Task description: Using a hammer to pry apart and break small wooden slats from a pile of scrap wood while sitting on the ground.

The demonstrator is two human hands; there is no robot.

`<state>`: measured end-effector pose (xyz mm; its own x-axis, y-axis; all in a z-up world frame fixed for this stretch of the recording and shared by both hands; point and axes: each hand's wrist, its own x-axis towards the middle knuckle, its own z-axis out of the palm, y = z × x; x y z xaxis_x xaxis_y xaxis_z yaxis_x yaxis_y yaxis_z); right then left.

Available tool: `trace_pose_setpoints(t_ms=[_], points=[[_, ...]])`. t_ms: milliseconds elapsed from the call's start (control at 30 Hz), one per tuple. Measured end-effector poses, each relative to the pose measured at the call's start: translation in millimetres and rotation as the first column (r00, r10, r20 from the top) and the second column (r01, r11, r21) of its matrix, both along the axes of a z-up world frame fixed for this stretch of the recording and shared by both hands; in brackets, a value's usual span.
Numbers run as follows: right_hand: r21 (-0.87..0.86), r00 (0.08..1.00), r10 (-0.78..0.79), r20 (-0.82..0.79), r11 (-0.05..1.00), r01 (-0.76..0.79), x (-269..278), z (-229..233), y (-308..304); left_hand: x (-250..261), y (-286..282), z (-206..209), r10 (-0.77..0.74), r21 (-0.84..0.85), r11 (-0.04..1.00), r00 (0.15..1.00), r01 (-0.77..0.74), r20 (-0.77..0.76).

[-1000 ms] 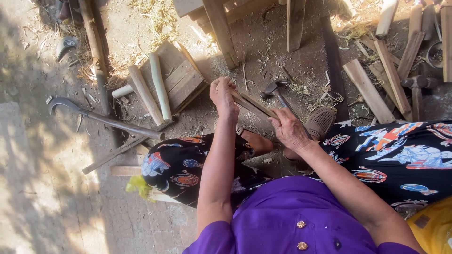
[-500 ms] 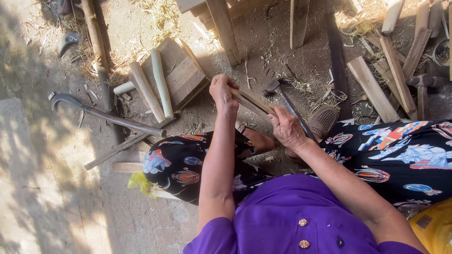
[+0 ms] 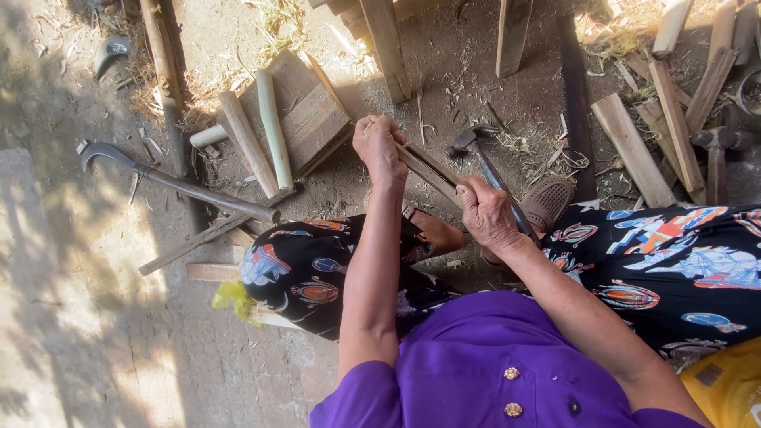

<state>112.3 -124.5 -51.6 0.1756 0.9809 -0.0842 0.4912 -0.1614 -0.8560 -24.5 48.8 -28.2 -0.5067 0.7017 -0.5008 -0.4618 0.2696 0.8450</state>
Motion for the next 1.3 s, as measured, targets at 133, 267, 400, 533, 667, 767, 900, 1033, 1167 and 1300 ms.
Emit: trace_pose_setpoints(t_ms=[133, 267, 400, 533, 667, 767, 900, 1033, 1167, 1300], points=[[-0.069, 0.999, -0.011, 0.038, 0.997, 0.014, 2.2, -31.4, 1.9, -0.6, -8.8, -33.2, -0.167, 0.008, 0.986, 0.981, 0.168, -0.104], [-0.037, 0.995, -0.069, 0.074, 0.997, 0.072, -1.3, -34.6, 15.8, 20.9, -46.2, -8.9, -0.578, -0.054, 0.816, 0.815, 0.575, -0.049], [-0.010, 0.995, -0.034, 0.096, 0.999, 0.035, 2.9, -71.4, 25.2, 55.1, -81.6, -88.0, -0.757, -0.117, 0.600, 0.608, 0.792, 0.239], [-0.125, 0.984, 0.104, 0.141, 0.988, -0.087, 25.2, -90.3, 6.2, 37.0, -84.5, -194.4, -0.705, -0.177, 0.634, 0.657, 0.753, 0.267], [-0.380, 0.924, 0.068, 0.376, 0.921, 0.087, 63.4, -110.0, -10.9, 16.9, -78.4, -194.7, -0.576, -0.297, 0.676, 0.735, 0.674, 0.359], [-0.557, 0.900, 0.118, 0.420, 0.816, 0.153, 73.6, -173.6, -29.2, 13.6, -75.5, -209.8, -0.517, -0.366, 0.698, 0.787, 0.615, 0.335], [-0.620, 0.953, 0.062, 0.295, 0.771, 0.142, 72.1, -183.5, -31.0, 16.6, -63.0, -234.8, -0.664, -0.410, 0.658, 0.743, 0.632, 0.081], [-0.572, 0.978, -0.039, 0.206, 0.806, 0.153, 71.2, -160.3, -26.3, 25.9, -69.6, -142.6, -0.695, -0.392, 0.662, 0.719, 0.639, -0.002], [-0.542, 0.981, -0.091, 0.172, 0.823, 0.171, 70.8, -155.4, -22.7, 20.1, -54.9, -129.7, -0.829, -0.402, 0.552, 0.530, 0.730, -0.178], [-0.554, 0.974, -0.170, 0.152, 0.801, 0.227, 75.2, -137.1, -17.0, 13.3, -39.9, -141.0, -0.862, -0.546, 0.446, 0.174, 0.709, -0.477]])
